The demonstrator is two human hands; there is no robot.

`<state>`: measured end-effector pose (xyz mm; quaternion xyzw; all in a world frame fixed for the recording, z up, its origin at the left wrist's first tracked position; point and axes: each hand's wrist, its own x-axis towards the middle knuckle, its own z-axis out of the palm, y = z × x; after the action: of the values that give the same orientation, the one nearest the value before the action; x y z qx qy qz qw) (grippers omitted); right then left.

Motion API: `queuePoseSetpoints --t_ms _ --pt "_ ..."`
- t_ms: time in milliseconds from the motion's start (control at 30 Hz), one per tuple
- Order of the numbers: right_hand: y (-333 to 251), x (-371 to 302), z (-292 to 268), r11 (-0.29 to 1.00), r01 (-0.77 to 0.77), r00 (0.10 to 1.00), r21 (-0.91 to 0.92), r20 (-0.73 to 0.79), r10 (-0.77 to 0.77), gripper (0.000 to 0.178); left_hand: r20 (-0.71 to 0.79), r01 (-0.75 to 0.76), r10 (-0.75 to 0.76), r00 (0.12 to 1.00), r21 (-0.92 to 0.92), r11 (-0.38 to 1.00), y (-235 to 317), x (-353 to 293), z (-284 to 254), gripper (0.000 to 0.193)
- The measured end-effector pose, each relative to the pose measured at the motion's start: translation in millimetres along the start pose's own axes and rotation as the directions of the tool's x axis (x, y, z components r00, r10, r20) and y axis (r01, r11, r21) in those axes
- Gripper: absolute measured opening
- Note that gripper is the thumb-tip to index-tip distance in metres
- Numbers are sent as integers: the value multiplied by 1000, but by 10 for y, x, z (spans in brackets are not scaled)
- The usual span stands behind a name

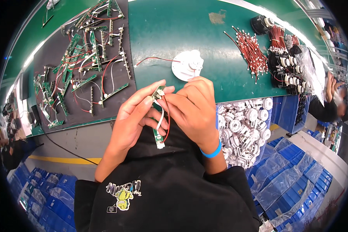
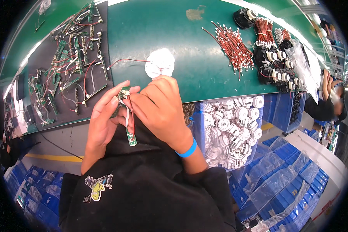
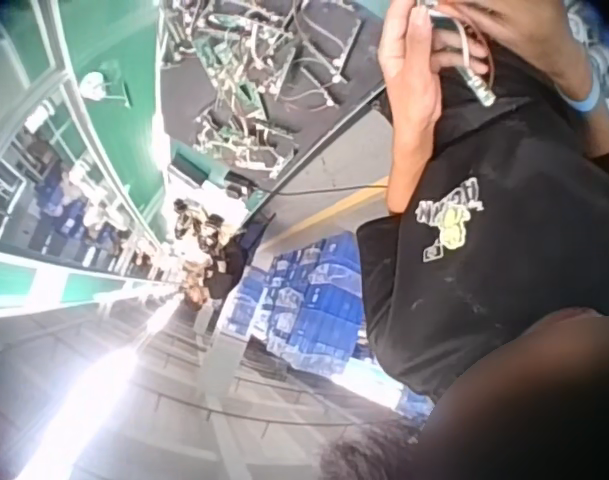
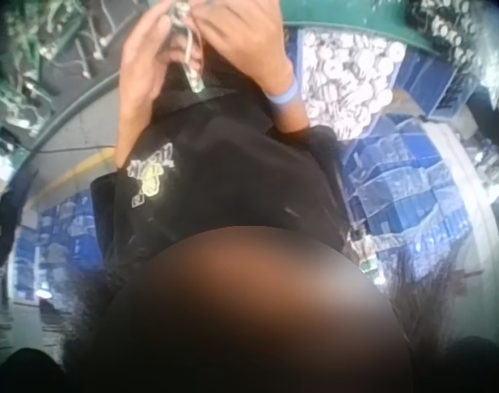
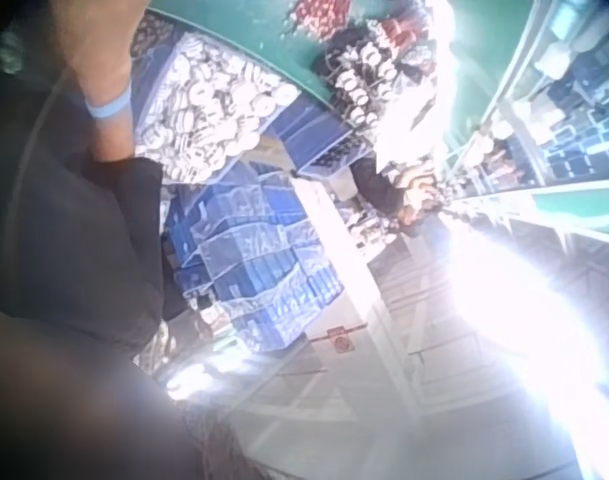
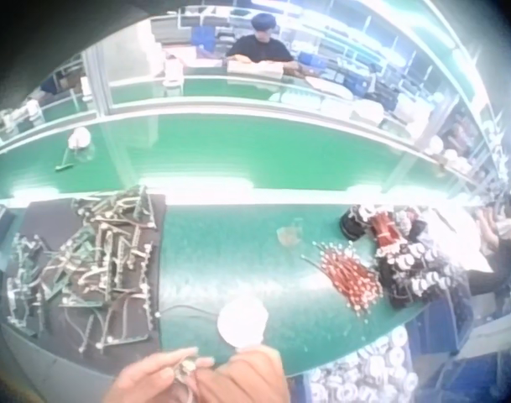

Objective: Assembling electronic components by connecting wires to circuit boards and placing them in plastic housings.

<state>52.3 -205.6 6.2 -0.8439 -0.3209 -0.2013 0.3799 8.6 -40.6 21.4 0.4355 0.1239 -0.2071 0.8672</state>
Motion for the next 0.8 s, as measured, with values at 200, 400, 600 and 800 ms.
queuePoseSetpoints --t_ms 200,400,600,800 --pt "-17 28 -48 977 -164 984 138 89 153 14 -25 -26 30 999 150 988 33 -33 -2 39" --pt "-77 59 -70 939 -306 945 156 169 280 14 -58 23 -8 998 267 964 84 -71 -9 38" --pt "-44 58 -94 960 -268 955 79 154 254 20 -117 78 -44 992 306 949 131 -106 16 37" --pt "3 100 -70 974 -162 977 161 162 136 27 -60 152 -141 988 270 951 202 -158 -62 38"
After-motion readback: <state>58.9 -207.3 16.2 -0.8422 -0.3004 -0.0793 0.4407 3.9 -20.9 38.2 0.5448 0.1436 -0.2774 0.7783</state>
